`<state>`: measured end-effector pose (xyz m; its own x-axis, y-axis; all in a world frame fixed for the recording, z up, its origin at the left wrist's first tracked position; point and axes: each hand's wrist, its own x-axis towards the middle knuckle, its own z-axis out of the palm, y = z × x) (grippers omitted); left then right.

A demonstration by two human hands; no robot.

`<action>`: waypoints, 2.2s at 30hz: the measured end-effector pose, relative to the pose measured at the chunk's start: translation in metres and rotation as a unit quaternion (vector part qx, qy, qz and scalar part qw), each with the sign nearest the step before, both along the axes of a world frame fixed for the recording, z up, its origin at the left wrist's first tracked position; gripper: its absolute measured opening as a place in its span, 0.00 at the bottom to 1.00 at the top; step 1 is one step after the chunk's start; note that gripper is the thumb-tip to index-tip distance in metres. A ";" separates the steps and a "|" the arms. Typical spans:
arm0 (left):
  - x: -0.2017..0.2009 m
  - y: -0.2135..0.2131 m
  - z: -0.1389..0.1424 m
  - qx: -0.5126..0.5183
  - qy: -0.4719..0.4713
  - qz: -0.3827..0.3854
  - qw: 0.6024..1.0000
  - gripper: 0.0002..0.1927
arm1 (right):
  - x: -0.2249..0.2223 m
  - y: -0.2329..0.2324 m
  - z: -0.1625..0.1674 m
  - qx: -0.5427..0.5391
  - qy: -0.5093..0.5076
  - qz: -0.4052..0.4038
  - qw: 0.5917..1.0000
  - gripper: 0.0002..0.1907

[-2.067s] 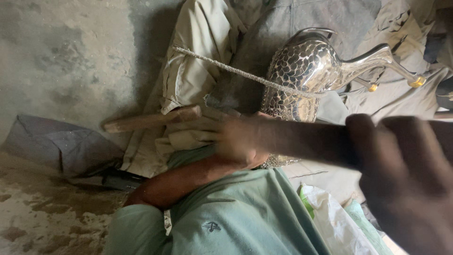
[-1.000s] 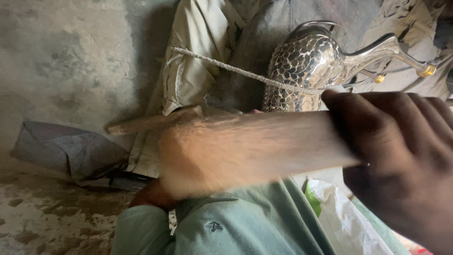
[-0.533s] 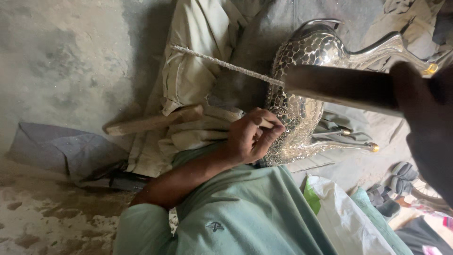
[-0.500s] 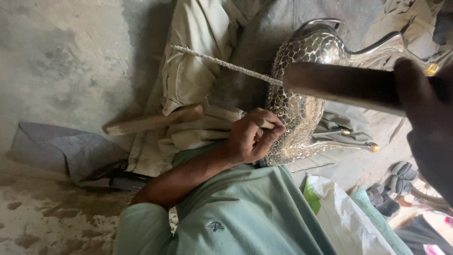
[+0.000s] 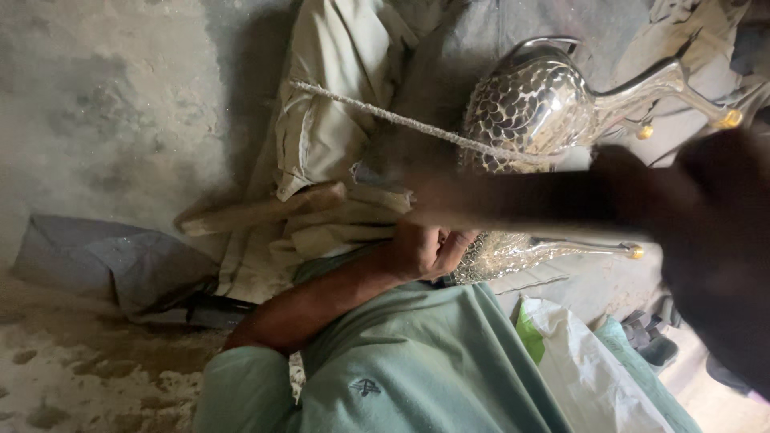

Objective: The person sits on the floor and repeatedly strikes a silver metal lamp with a hammer and a small metal rod to create a textured pattern. The lamp is held steady between the legs while the person works on its surface.

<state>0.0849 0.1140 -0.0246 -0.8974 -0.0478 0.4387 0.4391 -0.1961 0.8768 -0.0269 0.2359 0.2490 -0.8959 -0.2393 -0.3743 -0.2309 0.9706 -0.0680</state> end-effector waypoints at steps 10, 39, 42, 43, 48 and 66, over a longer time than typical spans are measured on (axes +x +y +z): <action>-0.005 0.008 -0.005 -0.016 0.057 0.024 0.998 0.17 | -0.005 0.000 0.017 -0.012 -0.002 0.165 0.986 0.21; 0.011 0.011 -0.036 -0.197 0.056 -0.068 0.976 0.19 | -0.010 -0.029 0.015 0.161 -0.017 0.228 0.960 0.27; 0.007 0.012 -0.031 -0.151 0.120 0.080 0.978 0.20 | -0.008 -0.030 0.011 0.085 0.015 0.189 0.978 0.27; 0.006 0.011 -0.029 -0.152 0.113 0.069 0.980 0.19 | -0.006 -0.030 0.012 0.121 -0.017 0.180 0.976 0.31; 0.006 0.006 -0.022 -0.154 0.070 0.008 0.986 0.17 | -0.003 -0.027 0.011 0.091 0.044 0.222 0.970 0.28; 0.004 0.010 -0.025 -0.023 0.062 -0.020 0.998 0.13 | -0.009 -0.029 0.012 0.190 -0.046 0.225 0.955 0.26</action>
<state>0.0894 0.1243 -0.0496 -0.8365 0.0094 0.5480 0.5381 -0.1753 0.8244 -0.0356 0.2068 0.2605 -0.6931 -0.4239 -0.5830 -0.6405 0.7332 0.2284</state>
